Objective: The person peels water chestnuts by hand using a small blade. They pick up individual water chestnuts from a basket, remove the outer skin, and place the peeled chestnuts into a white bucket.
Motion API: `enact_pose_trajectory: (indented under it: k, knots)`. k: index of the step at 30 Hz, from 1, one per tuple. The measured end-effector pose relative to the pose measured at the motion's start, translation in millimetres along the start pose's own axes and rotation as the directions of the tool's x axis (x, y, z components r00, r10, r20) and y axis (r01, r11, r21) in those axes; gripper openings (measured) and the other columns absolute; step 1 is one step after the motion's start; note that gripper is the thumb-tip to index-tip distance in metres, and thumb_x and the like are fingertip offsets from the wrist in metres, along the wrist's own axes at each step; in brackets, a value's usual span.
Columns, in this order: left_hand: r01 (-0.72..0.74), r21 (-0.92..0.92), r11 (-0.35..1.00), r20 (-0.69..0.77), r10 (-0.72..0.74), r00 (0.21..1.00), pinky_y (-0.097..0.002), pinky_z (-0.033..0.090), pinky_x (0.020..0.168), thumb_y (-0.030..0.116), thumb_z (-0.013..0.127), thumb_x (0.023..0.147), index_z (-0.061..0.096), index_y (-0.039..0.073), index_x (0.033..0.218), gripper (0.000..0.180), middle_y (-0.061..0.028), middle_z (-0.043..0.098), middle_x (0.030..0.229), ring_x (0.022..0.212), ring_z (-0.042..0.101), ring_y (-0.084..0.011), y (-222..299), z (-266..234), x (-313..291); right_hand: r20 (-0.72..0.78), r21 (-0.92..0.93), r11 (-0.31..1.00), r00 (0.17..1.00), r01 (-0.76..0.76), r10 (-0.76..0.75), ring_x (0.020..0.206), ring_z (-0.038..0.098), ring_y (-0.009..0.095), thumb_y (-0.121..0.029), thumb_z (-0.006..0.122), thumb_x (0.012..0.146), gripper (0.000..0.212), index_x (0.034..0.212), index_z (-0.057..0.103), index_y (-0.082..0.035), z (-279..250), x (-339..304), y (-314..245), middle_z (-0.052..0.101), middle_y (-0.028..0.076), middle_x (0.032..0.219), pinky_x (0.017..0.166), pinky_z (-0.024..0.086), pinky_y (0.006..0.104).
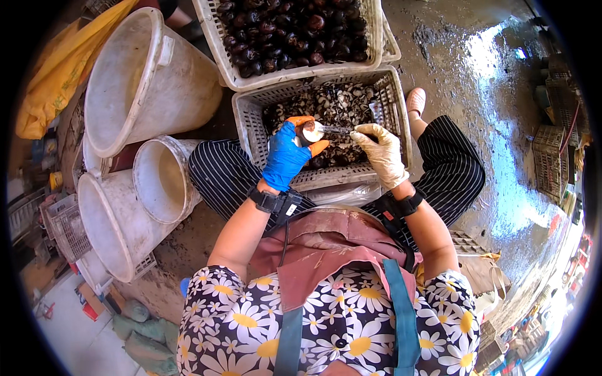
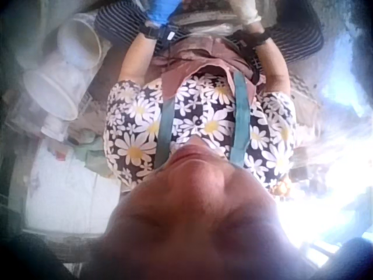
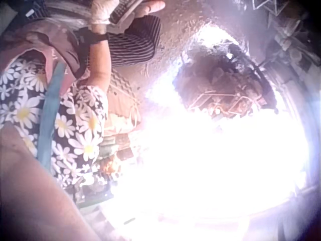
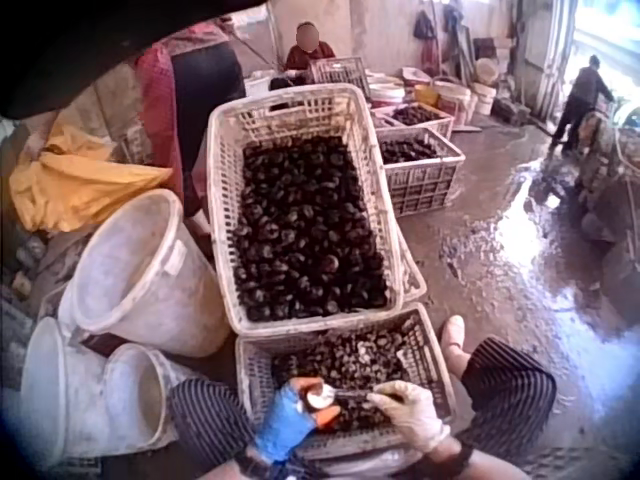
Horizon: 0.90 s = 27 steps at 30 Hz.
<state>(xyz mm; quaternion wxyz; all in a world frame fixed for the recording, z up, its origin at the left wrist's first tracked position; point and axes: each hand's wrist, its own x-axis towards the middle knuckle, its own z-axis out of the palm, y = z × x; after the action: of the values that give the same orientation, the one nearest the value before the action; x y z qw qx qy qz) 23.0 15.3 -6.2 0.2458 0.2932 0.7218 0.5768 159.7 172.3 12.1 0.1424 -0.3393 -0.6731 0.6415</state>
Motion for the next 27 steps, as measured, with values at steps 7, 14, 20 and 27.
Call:
enact_pose_trajectory:
  k: [7, 14, 20, 27]
  knots:
    - [-0.002, 0.014, 1.0, -0.028, 0.002, 1.0, -0.028, 0.049, 0.08, 0.01, 0.082, 0.066, 0.053, 0.003, 0.109, 0.052, -0.0086, 0.062, 0.1, 0.091, 0.06, -0.0157, 4.4, 1.5, 0.4, 0.01, -0.21, 0.974, 0.996, 0.084, -0.084, 0.069, 0.06, 0.013, -0.018, 0.072, 0.077, 0.019, 0.089, 0.068, -0.004, -1.5, 6.7, -4.9, 0.065, 0.007, 0.078, 0.065, 0.047, 0.0253]
    - [0.055, 0.147, 0.988, 0.046, -0.063, 0.997, -0.028, 0.05, 0.077, 0.01, 0.081, 0.066, 0.054, 0.003, 0.106, 0.049, -0.0084, 0.063, 0.096, 0.087, 0.061, -0.0155, 10.5, 3.6, -4.7, 0.093, -0.389, 0.899, 0.98, 0.2, -0.178, 0.07, 0.061, 0.021, -0.023, 0.072, 0.077, 0.02, 0.089, 0.069, -0.008, -6.2, 11.4, 3.8, 0.065, 0.01, 0.076, 0.065, 0.047, 0.0301]
    - [0.087, 0.117, 0.989, -0.066, -0.079, 0.995, -0.0269, 0.049, 0.076, 0.01, 0.08, 0.067, 0.054, 0.003, 0.106, 0.047, -0.0079, 0.063, 0.094, 0.086, 0.061, -0.0147, 7.2, 9.9, -4.8, 0.068, -0.181, 0.984, 0.998, -0.005, 0.017, 0.066, 0.062, 0.018, -0.024, 0.072, 0.078, 0.021, 0.088, 0.069, -0.007, 13.5, 11.7, 13.1, 0.066, 0.01, 0.076, 0.063, 0.047, 0.028]
    - [0.09, 0.167, 0.982, 0.197, -0.123, 0.973, -0.0265, 0.049, 0.077, 0.01, 0.078, 0.069, 0.056, 0.003, 0.106, 0.044, -0.0076, 0.064, 0.095, 0.086, 0.061, -0.014, 5.9, -10.8, -2.7, 0.284, -0.362, 0.928, 0.959, 0.092, 0.015, 0.061, 0.061, 0.017, -0.025, 0.07, 0.079, 0.023, 0.087, 0.068, -0.004, -4.7, 29.2, -12.7, 0.065, 0.01, 0.07, 0.06, 0.047, 0.0293]
